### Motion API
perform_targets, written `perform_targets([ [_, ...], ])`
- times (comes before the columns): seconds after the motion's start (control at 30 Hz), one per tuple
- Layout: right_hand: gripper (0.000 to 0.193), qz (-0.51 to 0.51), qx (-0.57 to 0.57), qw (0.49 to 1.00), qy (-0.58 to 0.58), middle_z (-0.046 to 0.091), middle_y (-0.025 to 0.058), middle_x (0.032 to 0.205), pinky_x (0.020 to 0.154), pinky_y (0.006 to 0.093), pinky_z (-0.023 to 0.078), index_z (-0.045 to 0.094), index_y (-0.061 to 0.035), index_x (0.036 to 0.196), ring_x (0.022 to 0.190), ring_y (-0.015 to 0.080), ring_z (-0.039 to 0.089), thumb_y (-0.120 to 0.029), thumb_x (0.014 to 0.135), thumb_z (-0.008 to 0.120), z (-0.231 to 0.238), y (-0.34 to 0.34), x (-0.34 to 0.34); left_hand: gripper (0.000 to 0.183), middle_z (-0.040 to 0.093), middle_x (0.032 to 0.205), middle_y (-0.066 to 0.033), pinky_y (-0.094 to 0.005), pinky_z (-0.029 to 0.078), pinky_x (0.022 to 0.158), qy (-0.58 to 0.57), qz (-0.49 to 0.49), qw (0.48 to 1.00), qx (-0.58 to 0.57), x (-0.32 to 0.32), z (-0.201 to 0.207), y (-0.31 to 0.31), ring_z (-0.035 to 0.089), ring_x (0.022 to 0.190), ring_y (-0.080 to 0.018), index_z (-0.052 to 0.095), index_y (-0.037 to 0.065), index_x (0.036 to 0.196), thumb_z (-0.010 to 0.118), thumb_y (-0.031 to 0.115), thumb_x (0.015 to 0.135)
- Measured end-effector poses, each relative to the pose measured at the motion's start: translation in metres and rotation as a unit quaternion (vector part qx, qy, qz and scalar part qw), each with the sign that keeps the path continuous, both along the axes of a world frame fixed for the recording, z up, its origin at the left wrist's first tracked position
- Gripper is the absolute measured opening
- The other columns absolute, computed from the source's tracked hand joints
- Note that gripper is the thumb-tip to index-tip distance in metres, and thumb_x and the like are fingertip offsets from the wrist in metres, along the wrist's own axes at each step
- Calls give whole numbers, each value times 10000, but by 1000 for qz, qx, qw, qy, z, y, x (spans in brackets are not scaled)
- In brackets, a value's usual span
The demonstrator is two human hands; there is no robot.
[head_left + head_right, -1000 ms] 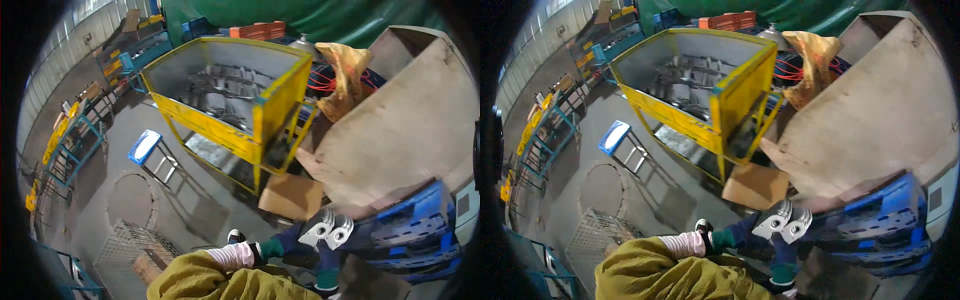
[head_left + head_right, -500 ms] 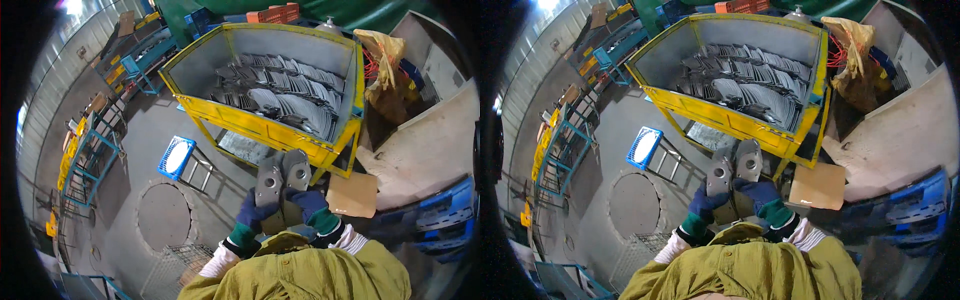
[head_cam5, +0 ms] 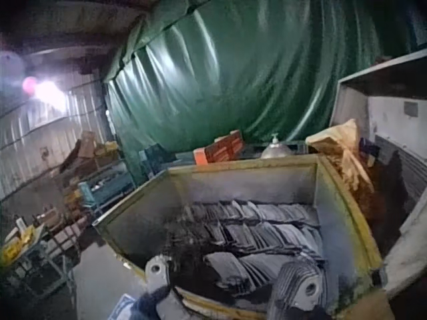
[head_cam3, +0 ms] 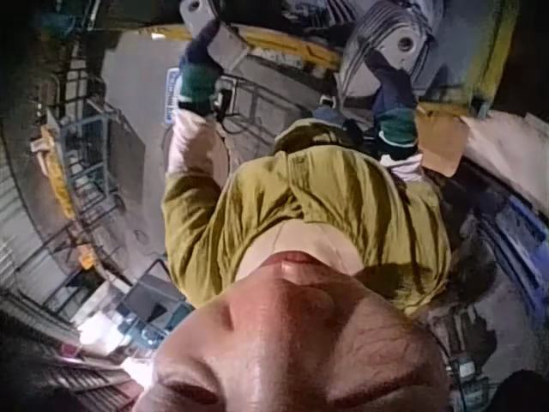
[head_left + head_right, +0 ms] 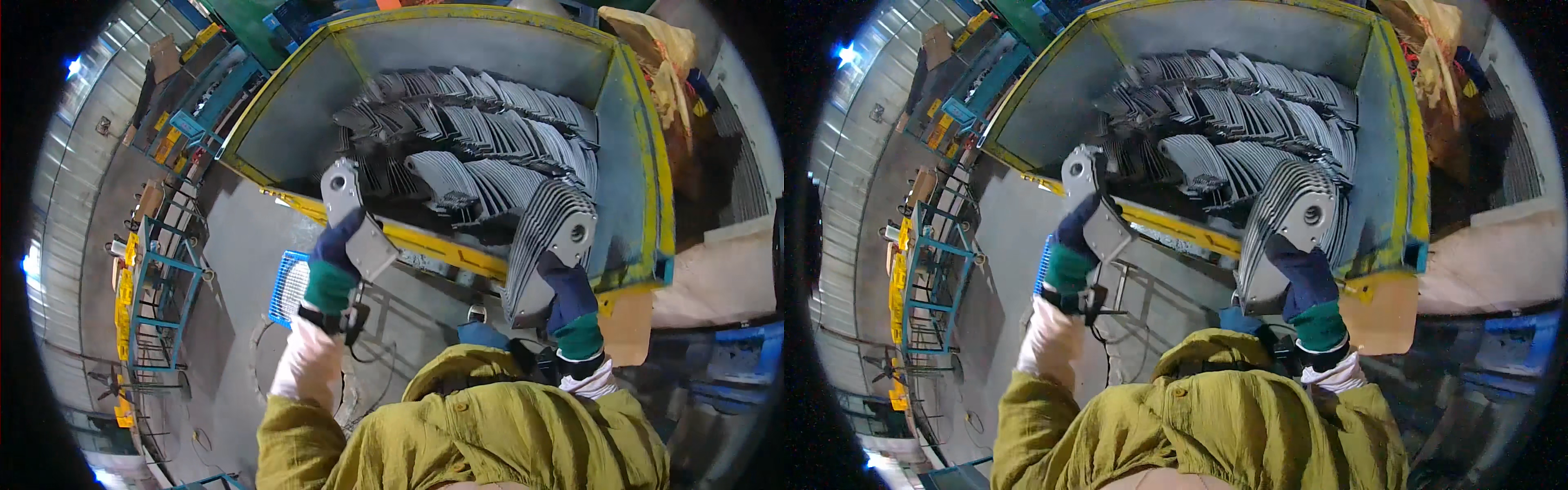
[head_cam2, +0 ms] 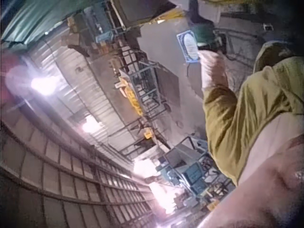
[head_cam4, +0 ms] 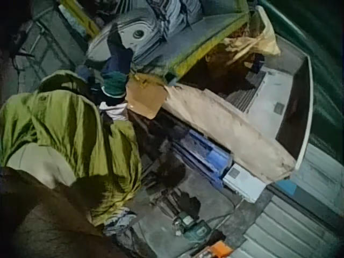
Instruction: The recorder retrieves metal components from a bin and processes them using a drill press machine.
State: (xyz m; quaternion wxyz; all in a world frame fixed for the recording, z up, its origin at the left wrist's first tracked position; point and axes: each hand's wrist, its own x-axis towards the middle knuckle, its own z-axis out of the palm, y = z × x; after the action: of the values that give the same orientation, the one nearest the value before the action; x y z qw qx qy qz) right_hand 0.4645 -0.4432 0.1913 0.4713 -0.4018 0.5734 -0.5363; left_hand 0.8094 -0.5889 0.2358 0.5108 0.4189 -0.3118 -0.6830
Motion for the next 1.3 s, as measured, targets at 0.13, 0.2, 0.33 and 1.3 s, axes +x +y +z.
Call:
perform_targets([
  [0.13,323,-35,10,998,-52,675,98,1139,903,318,524,624,-14,1195,1060,186,638,-83,881,645,-21,-39,-25,335,681,978,-70,-397,553,785,-22,-10,996,80,-2,8,-100,668,863,-238,621,84,1173,710,190,868],
  [0.2,327,-85,31,993,-82,672,89,1138,911,326,518,622,-18,1206,1050,185,632,-108,892,646,-24,-48,-26,338,687,964,-70,-411,549,789,-50,14,995,91,-2,-13,-138,672,861,-251,635,75,1145,731,204,847],
  [0.33,338,-145,141,976,-78,652,76,1117,864,364,500,627,-43,1212,1005,175,597,-216,924,652,-63,-53,-59,391,691,1054,-97,-405,524,845,-363,-113,919,-105,14,-54,-185,671,920,-299,654,175,1191,737,225,812],
  [1.3,321,148,-190,954,181,646,172,1136,881,388,501,657,-39,1149,1025,280,646,-243,904,621,-3,-245,108,520,658,1153,-155,-348,501,897,-290,-207,868,-346,-32,-8,-146,653,1013,-252,529,-3,1283,691,245,855],
])
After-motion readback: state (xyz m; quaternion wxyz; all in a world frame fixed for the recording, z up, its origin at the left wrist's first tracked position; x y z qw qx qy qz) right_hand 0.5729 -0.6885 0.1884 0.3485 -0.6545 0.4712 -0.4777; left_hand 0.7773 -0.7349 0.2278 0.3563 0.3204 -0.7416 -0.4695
